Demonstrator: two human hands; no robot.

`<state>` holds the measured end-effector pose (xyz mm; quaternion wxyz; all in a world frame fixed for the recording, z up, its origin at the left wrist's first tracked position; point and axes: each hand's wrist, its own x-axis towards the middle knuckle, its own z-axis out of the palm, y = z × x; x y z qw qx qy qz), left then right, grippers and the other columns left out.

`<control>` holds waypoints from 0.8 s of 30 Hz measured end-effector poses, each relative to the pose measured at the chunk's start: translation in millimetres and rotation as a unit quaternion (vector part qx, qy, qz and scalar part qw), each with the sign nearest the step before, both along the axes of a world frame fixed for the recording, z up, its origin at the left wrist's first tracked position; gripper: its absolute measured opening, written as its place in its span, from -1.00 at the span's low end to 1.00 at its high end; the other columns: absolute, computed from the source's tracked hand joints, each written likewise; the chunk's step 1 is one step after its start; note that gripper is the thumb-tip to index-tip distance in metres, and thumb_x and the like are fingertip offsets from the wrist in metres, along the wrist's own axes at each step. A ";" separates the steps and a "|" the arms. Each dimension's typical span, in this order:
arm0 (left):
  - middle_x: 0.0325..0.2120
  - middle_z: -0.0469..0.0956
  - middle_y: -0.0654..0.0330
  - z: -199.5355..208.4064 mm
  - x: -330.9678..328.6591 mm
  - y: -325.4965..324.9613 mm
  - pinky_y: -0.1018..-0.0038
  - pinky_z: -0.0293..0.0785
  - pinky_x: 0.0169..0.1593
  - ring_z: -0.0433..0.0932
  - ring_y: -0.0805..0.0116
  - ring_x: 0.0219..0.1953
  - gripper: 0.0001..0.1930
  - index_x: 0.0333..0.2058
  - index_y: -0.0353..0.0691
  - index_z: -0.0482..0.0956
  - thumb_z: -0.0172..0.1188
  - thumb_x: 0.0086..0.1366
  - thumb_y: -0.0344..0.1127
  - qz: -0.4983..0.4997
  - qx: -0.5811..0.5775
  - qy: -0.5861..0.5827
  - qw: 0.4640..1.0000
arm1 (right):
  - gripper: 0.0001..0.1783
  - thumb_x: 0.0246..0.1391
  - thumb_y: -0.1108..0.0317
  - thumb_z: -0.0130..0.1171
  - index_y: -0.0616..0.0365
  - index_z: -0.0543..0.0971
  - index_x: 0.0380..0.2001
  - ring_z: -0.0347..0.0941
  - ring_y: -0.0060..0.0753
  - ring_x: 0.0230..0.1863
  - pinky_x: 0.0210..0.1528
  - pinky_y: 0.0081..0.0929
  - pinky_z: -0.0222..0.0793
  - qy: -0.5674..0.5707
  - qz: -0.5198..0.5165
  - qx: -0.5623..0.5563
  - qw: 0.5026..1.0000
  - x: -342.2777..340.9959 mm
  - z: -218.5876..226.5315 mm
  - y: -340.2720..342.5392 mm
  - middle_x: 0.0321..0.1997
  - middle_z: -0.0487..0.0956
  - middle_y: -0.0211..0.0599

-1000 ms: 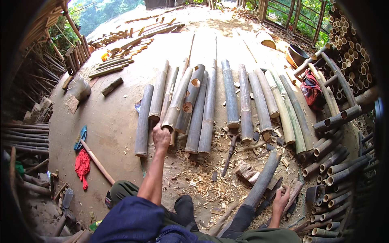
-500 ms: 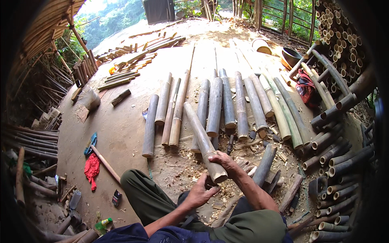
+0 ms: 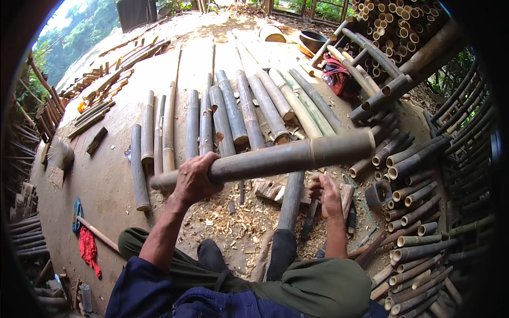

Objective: The person sits on the ground and uses a chisel and wooden mallet to carve a hole into a bamboo pole. They repeatedly strike the chisel to remove material, then inspect the opening and continue shaping it.

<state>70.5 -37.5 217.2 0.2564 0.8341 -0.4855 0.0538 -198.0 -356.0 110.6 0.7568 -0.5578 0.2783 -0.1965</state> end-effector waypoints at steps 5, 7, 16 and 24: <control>-0.28 0.69 0.16 -34.5 -21.5 -41.8 0.31 0.65 -0.10 0.67 0.31 -0.25 -0.44 -0.01 -0.26 0.61 0.61 0.03 -0.20 0.025 -0.079 0.376 0.923 | -0.56 0.09 0.05 0.43 0.21 0.52 -0.41 0.59 0.17 -0.27 -0.19 0.02 0.45 0.375 -0.159 -0.401 0.821 -72.6 -119.1 0.6 -0.40 0.62 0.00; -0.33 0.66 0.19 -52.1 -32.4 -50.4 0.35 0.62 -0.18 0.64 0.41 -0.30 -0.51 -0.08 -0.28 0.63 0.60 0.07 -0.18 0.043 -0.115 0.501 0.857 | -0.56 0.01 0.06 0.48 0.19 0.52 -0.39 0.58 0.23 -0.24 -0.18 0.05 0.45 0.416 -0.091 -0.390 0.816 -88.6 -130.6 26.8 -0.39 0.61 0.04; -0.35 0.64 0.16 -120.1 -37.8 -64.4 0.36 0.63 -0.29 0.62 0.39 -0.38 -0.43 -0.03 -0.33 0.57 0.60 0.10 -0.13 0.142 -0.219 0.634 0.728 | -0.60 -0.07 0.22 0.50 0.19 0.57 -0.24 0.67 0.21 -0.14 -0.13 0.05 0.51 0.454 -0.071 -0.319 0.829 -82.2 -146.8 41.1 -0.28 0.70 0.00; -0.25 0.66 0.07 -128.3 -10.9 -54.9 0.30 0.70 -0.29 0.67 0.33 -0.35 -0.36 0.07 -0.37 0.50 0.60 0.16 -0.12 0.179 -0.263 0.660 0.680 | -0.53 0.02 0.07 0.43 0.17 0.59 -0.15 0.64 0.30 -0.04 -0.01 0.12 0.49 0.510 -0.034 -0.335 0.792 -72.9 -138.8 46.5 -0.17 0.71 0.08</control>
